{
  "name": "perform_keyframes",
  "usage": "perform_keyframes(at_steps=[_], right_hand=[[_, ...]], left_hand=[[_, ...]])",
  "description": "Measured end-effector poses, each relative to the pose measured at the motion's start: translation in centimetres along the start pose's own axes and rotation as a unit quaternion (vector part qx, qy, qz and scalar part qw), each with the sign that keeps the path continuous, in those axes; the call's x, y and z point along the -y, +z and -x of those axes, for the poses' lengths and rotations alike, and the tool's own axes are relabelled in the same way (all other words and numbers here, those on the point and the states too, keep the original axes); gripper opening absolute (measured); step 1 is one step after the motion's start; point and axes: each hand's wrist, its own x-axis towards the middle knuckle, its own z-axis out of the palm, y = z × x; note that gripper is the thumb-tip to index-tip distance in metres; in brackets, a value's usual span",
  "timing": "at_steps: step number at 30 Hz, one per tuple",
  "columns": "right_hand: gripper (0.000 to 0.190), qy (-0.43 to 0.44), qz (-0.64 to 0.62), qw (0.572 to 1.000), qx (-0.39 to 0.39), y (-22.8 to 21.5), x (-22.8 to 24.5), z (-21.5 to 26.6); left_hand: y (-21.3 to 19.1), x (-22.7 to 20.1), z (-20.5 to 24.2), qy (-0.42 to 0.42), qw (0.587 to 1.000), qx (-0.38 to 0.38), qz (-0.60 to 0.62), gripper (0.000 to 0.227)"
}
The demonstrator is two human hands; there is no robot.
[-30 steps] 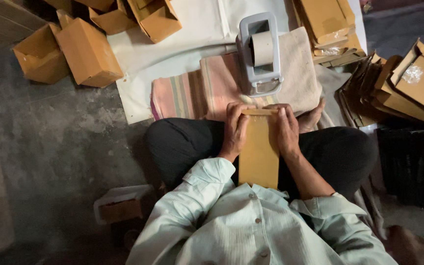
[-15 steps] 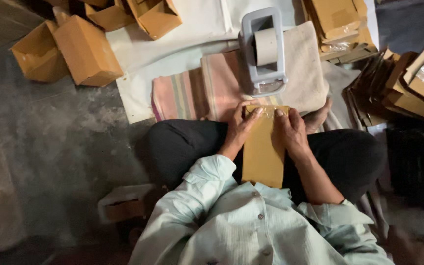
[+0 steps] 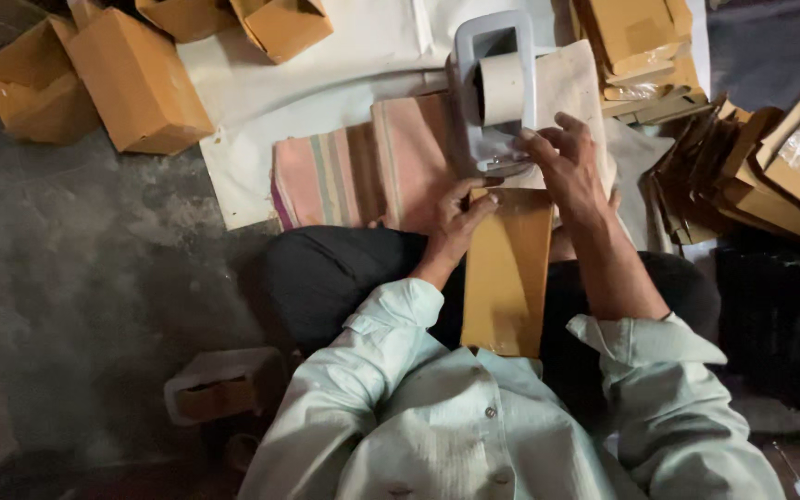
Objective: The person sits on the floor and repeatedly seals small cardboard boxes using a tape dispenser. They pick up each box, apply clear packing tape across the seam, and set the sealed box aside. The process is repeated for multiple boxes in a continuous sequence.
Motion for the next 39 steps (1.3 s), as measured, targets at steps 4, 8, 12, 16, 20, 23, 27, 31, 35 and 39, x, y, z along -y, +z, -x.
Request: perform_keyframes(at_steps=[4, 8, 12, 16, 20, 23, 27, 31, 35, 39], right_hand=[[0.038, -0.144, 0.141, 0.978, -0.045, 0.7, 0.1, -1.6], [0.036, -0.034, 0.121, 0.992, -0.022, 1.1, 1.2, -1.7], [0.036, -0.038, 0.223, 0.973, -0.042, 1.4, 3.3, -0.7], [0.03, -0.131, 0.251, 0.956, -0.07, 1.4, 5.3, 1.0], [0.028, -0.132, 0.284, 0.948, -0.051, 0.0, 5.6, 4.1], [0.025, -0.009, 0.109, 0.994, 0.001, -0.3, 4.2, 6.6], [0.027, 0.018, -0.015, 0.999, -0.026, 1.2, 1.2, 8.2], [0.039, -0.032, 0.07, 0.989, -0.123, 2.0, -0.7, 8.6], [0.036, -0.006, 0.043, 0.991, -0.124, 2.1, -0.7, 7.9], [0.037, -0.004, 0.056, 0.994, -0.098, 1.6, 0.0, 7.8]], left_hand=[[0.6, 1.6, -1.0, 0.072, 0.995, 0.037, 0.063, 0.026], [1.1, 1.9, -1.1, 0.05, 0.996, 0.035, 0.059, 0.027], [2.0, 2.3, -1.5, 0.04, 0.99, 0.02, 0.137, 0.032], [1.8, 2.7, -1.7, 0.035, 0.989, 0.005, 0.141, 0.026], [1.2, 2.4, -1.5, 0.045, 0.999, 0.004, 0.027, 0.024], [1.2, 2.2, -1.4, 0.028, 0.999, -0.001, 0.043, 0.025], [1.0, 1.6, -0.6, 0.033, 0.997, -0.013, 0.063, 0.026], [1.1, 0.0, 1.2, 0.082, 0.994, -0.051, 0.044, 0.024], [0.8, -2.8, 2.5, 0.058, 0.997, -0.044, 0.012, 0.026], [1.6, -4.6, 2.5, 0.036, 0.996, -0.034, 0.08, 0.028]])
